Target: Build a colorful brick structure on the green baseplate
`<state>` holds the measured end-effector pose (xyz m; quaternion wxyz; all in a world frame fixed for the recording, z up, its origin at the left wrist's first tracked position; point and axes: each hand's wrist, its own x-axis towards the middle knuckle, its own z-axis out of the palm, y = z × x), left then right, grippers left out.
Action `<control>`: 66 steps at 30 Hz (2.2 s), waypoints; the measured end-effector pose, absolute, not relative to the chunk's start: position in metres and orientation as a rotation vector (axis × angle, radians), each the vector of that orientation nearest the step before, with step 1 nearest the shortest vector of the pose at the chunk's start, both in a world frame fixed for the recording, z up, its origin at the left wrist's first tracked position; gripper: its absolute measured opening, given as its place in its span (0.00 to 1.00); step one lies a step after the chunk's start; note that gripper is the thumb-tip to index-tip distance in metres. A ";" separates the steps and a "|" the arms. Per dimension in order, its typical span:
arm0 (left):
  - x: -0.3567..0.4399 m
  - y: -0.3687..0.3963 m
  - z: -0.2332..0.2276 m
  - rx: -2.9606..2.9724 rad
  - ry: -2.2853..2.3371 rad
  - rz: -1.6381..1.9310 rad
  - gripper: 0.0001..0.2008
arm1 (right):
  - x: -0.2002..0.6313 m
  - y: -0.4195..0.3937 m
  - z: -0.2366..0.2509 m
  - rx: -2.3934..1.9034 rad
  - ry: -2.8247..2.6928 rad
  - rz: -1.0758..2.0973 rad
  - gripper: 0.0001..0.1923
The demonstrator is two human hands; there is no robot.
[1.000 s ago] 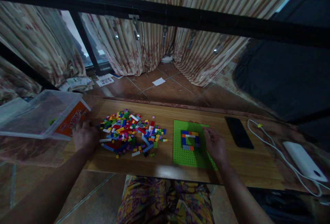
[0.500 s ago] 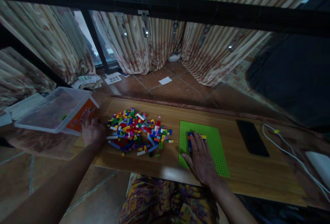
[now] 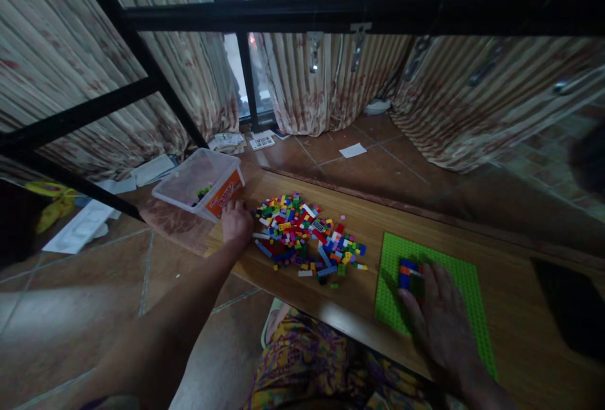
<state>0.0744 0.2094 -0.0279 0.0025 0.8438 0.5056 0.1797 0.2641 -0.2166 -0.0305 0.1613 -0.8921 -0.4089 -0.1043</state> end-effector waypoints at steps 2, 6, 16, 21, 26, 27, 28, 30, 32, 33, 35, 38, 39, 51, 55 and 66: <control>0.075 0.209 -0.028 2.644 1.580 0.552 0.19 | 0.266 -0.218 -0.036 -2.537 -1.179 -0.306 0.42; 0.075 0.208 -0.026 2.626 1.579 0.552 0.19 | 0.266 -0.220 -0.038 -2.559 -1.199 -0.272 0.42; 0.074 0.206 -0.026 2.599 1.565 0.576 0.19 | 0.208 -0.159 -0.009 -2.327 -1.296 -0.358 0.19; 0.074 0.207 -0.026 2.604 1.547 0.580 0.19 | 0.156 -0.117 -0.004 -2.153 -1.468 -0.140 0.14; 0.074 0.206 -0.027 2.592 1.562 0.576 0.18 | 0.128 -0.104 -0.004 -2.079 -1.536 -0.065 0.14; 0.074 0.206 -0.027 2.591 1.563 0.577 0.18 | 0.126 -0.105 -0.007 -2.072 -1.547 -0.066 0.13; 0.074 0.206 -0.027 2.592 1.562 0.579 0.18 | 0.124 -0.106 -0.009 -2.068 -1.562 -0.060 0.13; 0.074 0.206 -0.026 2.595 1.557 0.580 0.18 | 0.124 -0.108 -0.014 -2.064 -1.583 -0.044 0.12; 0.074 0.205 -0.026 2.598 1.554 0.582 0.19 | 0.124 -0.110 -0.016 -2.065 -1.582 -0.027 0.11; 0.074 0.205 -0.026 2.599 1.553 0.582 0.19 | 0.125 -0.110 -0.016 -2.064 -1.576 -0.023 0.11; 0.073 0.205 -0.025 2.599 1.552 0.583 0.19 | 0.128 -0.109 -0.015 -2.059 -1.559 -0.028 0.11; 0.074 0.205 -0.025 2.595 1.549 0.584 0.18 | 0.137 -0.108 -0.013 -2.068 -1.525 -0.059 0.10; 0.074 0.205 -0.025 2.590 1.550 0.585 0.18 | 0.142 -0.108 -0.013 -2.068 -1.516 -0.077 0.10; 0.074 0.207 -0.025 2.580 1.552 0.592 0.19 | 0.196 -0.103 -0.008 -2.137 -1.429 -0.118 0.16; 0.074 0.209 -0.025 2.599 1.543 0.609 0.20 | 0.196 -0.097 -0.006 -2.174 -1.416 -0.082 0.16; 0.074 0.212 -0.029 2.607 1.551 0.615 0.19 | 0.202 -0.099 -0.006 -2.204 -1.366 -0.092 0.14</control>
